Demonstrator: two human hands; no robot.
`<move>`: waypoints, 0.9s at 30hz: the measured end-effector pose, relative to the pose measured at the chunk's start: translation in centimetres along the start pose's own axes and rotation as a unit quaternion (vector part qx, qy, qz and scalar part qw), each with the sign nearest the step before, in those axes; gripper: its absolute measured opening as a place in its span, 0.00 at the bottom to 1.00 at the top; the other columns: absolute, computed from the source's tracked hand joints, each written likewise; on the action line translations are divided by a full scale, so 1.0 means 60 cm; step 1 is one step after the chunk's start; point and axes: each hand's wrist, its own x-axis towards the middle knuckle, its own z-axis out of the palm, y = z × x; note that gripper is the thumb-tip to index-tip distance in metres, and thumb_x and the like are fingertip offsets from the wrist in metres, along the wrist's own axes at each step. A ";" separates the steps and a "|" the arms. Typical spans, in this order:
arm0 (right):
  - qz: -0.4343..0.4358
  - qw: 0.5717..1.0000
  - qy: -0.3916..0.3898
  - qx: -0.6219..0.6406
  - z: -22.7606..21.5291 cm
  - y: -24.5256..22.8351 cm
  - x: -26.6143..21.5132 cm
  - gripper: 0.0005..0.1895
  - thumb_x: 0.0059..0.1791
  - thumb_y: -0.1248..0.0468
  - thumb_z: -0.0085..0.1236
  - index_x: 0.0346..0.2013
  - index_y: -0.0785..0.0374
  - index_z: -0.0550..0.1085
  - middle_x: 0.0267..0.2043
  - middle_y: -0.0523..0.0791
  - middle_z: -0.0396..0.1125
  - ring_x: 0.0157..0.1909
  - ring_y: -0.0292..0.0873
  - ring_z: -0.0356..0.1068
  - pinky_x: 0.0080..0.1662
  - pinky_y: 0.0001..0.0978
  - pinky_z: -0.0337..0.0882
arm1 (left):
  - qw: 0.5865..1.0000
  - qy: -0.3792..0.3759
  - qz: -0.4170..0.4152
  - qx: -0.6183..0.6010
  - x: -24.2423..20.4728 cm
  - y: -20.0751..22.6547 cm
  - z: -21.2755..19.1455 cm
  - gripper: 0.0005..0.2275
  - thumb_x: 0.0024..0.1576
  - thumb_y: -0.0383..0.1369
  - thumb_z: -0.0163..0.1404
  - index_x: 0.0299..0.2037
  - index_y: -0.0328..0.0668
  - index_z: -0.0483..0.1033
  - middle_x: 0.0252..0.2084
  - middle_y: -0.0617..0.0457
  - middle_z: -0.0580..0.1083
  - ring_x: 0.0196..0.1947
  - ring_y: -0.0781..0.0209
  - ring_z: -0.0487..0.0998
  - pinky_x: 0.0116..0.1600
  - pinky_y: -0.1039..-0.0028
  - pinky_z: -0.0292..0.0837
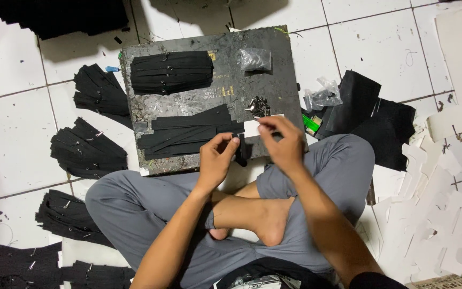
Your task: The person sits cross-legged on the floor and attaches metal clips to folded black elastic bands by hand, one band at a time, placing finished bands on the board and picking up new ones from the surrounding piles.
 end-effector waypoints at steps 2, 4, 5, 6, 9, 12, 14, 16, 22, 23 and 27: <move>-0.030 0.998 -0.002 -0.048 -0.006 0.024 0.011 0.08 0.48 0.71 0.64 0.41 0.59 0.80 0.36 0.46 0.73 0.39 0.49 0.72 0.43 0.39 0.71 | 1.000 0.004 0.001 0.001 0.002 0.002 -0.001 0.04 0.59 0.29 0.58 0.39 0.38 0.84 0.27 0.49 0.79 0.31 0.67 0.75 0.35 0.72 0.76; -0.060 0.993 -0.003 -0.097 -0.007 0.039 0.015 0.09 0.47 0.71 0.66 0.42 0.59 0.80 0.36 0.45 0.72 0.40 0.50 0.71 0.44 0.40 0.71 | 1.000 0.007 0.002 0.002 0.003 0.005 0.000 0.04 0.60 0.29 0.57 0.40 0.38 0.84 0.27 0.50 0.79 0.32 0.66 0.75 0.36 0.71 0.76; -0.066 0.988 -0.021 -0.137 -0.004 0.042 0.014 0.11 0.45 0.70 0.67 0.42 0.60 0.80 0.37 0.46 0.70 0.42 0.51 0.70 0.45 0.43 0.69 | 1.000 0.007 0.001 0.002 0.003 0.007 0.001 0.05 0.60 0.29 0.57 0.40 0.38 0.84 0.27 0.50 0.79 0.32 0.66 0.74 0.36 0.71 0.76; -0.071 0.981 -0.038 -0.176 0.000 0.045 0.013 0.13 0.43 0.68 0.69 0.42 0.60 0.79 0.38 0.47 0.69 0.44 0.53 0.68 0.45 0.45 0.67 | 1.000 0.006 0.001 0.003 0.003 0.008 0.001 0.05 0.60 0.29 0.56 0.40 0.38 0.84 0.28 0.50 0.79 0.32 0.66 0.74 0.36 0.70 0.76; -0.063 0.977 -0.051 -0.198 0.004 0.041 0.012 0.09 0.47 0.69 0.65 0.41 0.60 0.78 0.37 0.47 0.68 0.42 0.53 0.68 0.44 0.46 0.66 | 1.000 0.004 0.002 0.004 0.002 0.004 0.004 0.05 0.60 0.29 0.56 0.40 0.38 0.84 0.27 0.50 0.79 0.32 0.66 0.74 0.36 0.71 0.75; -0.069 0.974 -0.027 -0.214 0.014 0.067 0.007 0.10 0.46 0.66 0.66 0.42 0.56 0.78 0.37 0.42 0.69 0.42 0.47 0.68 0.45 0.39 0.66 | 1.000 0.007 0.007 0.000 0.006 -0.009 0.001 0.04 0.60 0.29 0.57 0.40 0.39 0.84 0.27 0.50 0.79 0.32 0.67 0.75 0.36 0.71 0.75; -0.073 0.973 -0.023 -0.217 0.015 0.072 0.006 0.11 0.46 0.67 0.67 0.43 0.57 0.79 0.37 0.42 0.69 0.42 0.47 0.68 0.45 0.39 0.66 | 1.000 0.007 0.006 0.001 0.004 0.002 -0.001 0.04 0.60 0.30 0.57 0.40 0.39 0.84 0.27 0.50 0.79 0.31 0.67 0.75 0.35 0.72 0.75; -0.077 0.973 -0.021 -0.219 0.016 0.072 0.004 0.12 0.46 0.67 0.67 0.44 0.58 0.79 0.37 0.43 0.69 0.42 0.47 0.68 0.45 0.39 0.66 | 1.000 0.009 0.002 0.003 0.002 0.007 -0.003 0.05 0.60 0.30 0.57 0.40 0.40 0.84 0.26 0.51 0.79 0.29 0.67 0.74 0.34 0.73 0.74; -0.080 0.974 -0.014 -0.211 0.018 0.074 -0.001 0.09 0.46 0.71 0.64 0.41 0.62 0.80 0.37 0.46 0.69 0.42 0.52 0.69 0.45 0.43 0.68 | 1.000 0.012 0.019 0.002 0.008 -0.002 -0.006 0.04 0.59 0.30 0.57 0.39 0.40 0.84 0.26 0.53 0.77 0.29 0.67 0.73 0.34 0.73 0.73; -0.087 0.973 -0.004 -0.216 0.020 0.076 -0.001 0.08 0.46 0.71 0.64 0.40 0.61 0.79 0.36 0.45 0.69 0.42 0.50 0.69 0.45 0.41 0.67 | 1.000 0.015 0.019 0.000 0.008 -0.004 -0.006 0.04 0.59 0.30 0.57 0.39 0.40 0.84 0.25 0.53 0.78 0.28 0.68 0.73 0.33 0.74 0.73; -0.120 0.961 0.018 -0.248 0.026 0.090 -0.003 0.07 0.47 0.70 0.63 0.39 0.59 0.78 0.35 0.43 0.68 0.41 0.48 0.69 0.43 0.39 0.67 | 0.999 0.021 0.027 -0.015 0.013 -0.016 -0.006 0.04 0.59 0.31 0.57 0.39 0.42 0.84 0.25 0.53 0.78 0.28 0.69 0.74 0.32 0.76 0.73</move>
